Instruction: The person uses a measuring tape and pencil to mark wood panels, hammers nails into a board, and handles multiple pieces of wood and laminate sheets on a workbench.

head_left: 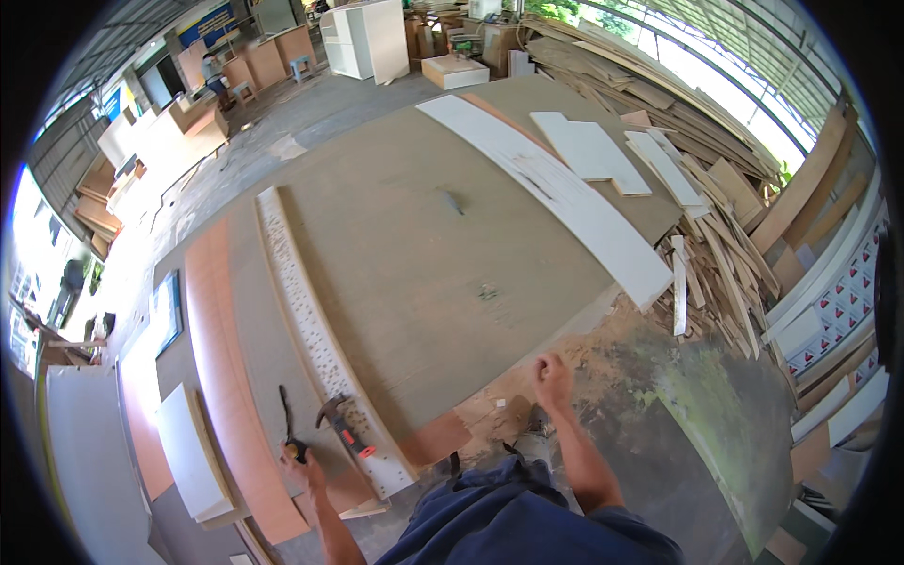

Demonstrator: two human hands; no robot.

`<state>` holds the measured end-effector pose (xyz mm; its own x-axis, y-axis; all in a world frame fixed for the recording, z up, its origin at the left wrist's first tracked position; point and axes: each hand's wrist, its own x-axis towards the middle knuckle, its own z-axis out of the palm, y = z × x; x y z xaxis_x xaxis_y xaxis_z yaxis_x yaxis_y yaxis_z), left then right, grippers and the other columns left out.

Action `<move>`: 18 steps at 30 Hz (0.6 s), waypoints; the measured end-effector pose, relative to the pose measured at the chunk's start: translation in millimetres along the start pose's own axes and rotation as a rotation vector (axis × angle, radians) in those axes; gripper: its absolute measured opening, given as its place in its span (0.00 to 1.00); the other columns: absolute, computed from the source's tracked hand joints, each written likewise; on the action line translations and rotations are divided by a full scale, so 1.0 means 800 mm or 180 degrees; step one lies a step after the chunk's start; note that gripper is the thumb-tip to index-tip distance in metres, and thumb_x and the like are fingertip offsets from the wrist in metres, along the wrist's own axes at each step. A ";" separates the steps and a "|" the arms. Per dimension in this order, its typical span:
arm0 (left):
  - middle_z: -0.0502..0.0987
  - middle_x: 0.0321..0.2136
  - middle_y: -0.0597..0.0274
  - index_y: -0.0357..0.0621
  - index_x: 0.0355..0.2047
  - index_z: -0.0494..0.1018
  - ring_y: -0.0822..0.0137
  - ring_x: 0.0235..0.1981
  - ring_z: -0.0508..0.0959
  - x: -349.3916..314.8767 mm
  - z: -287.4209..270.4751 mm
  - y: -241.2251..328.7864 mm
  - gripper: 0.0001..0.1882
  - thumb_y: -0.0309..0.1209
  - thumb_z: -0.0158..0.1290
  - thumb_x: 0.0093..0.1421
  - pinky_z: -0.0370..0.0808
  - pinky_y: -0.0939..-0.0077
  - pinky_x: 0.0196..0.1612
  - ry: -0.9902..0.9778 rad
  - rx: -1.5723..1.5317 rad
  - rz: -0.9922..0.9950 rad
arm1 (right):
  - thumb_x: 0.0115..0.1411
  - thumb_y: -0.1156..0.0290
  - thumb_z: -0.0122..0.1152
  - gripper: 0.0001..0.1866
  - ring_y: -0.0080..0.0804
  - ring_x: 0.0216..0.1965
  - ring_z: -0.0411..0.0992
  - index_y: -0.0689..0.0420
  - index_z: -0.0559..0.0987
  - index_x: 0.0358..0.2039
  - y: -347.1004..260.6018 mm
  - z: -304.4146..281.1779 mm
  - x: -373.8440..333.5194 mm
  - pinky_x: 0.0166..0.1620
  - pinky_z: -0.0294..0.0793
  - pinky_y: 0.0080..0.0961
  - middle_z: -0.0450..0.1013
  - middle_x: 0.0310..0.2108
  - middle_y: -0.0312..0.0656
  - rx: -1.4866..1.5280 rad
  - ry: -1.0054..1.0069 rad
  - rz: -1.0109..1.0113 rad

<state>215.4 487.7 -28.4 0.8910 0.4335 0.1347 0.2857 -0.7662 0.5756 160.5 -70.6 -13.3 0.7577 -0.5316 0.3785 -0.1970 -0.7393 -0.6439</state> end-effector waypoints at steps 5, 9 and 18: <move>0.53 0.66 0.39 0.33 0.66 0.50 0.45 0.67 0.54 0.012 0.018 -0.055 0.45 0.29 0.61 0.53 0.50 0.60 0.69 0.0607 -0.0814 -0.0432 | 0.54 0.71 0.60 0.15 0.49 0.49 0.68 0.61 0.73 0.42 0.138 -0.109 0.129 0.51 0.68 0.41 0.71 0.42 0.50 -0.1511 0.0538 0.0681; 0.52 0.67 0.39 0.31 0.67 0.49 0.46 0.68 0.54 -0.035 0.028 -0.022 0.46 0.40 0.59 0.56 0.50 0.59 0.69 0.0988 0.0182 -0.1297 | 0.54 0.65 0.62 0.27 0.47 0.60 0.61 0.63 0.70 0.52 0.258 -0.190 0.245 0.61 0.61 0.40 0.66 0.55 0.50 -0.1996 0.0033 0.0958; 0.65 0.59 0.35 0.30 0.63 0.57 0.49 0.57 0.70 -0.227 0.067 0.074 0.35 0.23 0.54 0.54 0.68 0.63 0.58 0.2232 -0.1323 -0.1674 | 0.52 0.41 0.58 0.51 0.52 0.67 0.52 0.61 0.54 0.67 0.436 -0.214 0.412 0.66 0.54 0.44 0.50 0.67 0.60 -0.1616 -0.1567 0.1787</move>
<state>89.1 338.3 -61.9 0.2338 0.9604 0.1513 0.3201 -0.2230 0.9208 235.1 -574.8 0.9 0.6249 -0.7185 -0.3055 -0.7807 -0.5799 -0.2330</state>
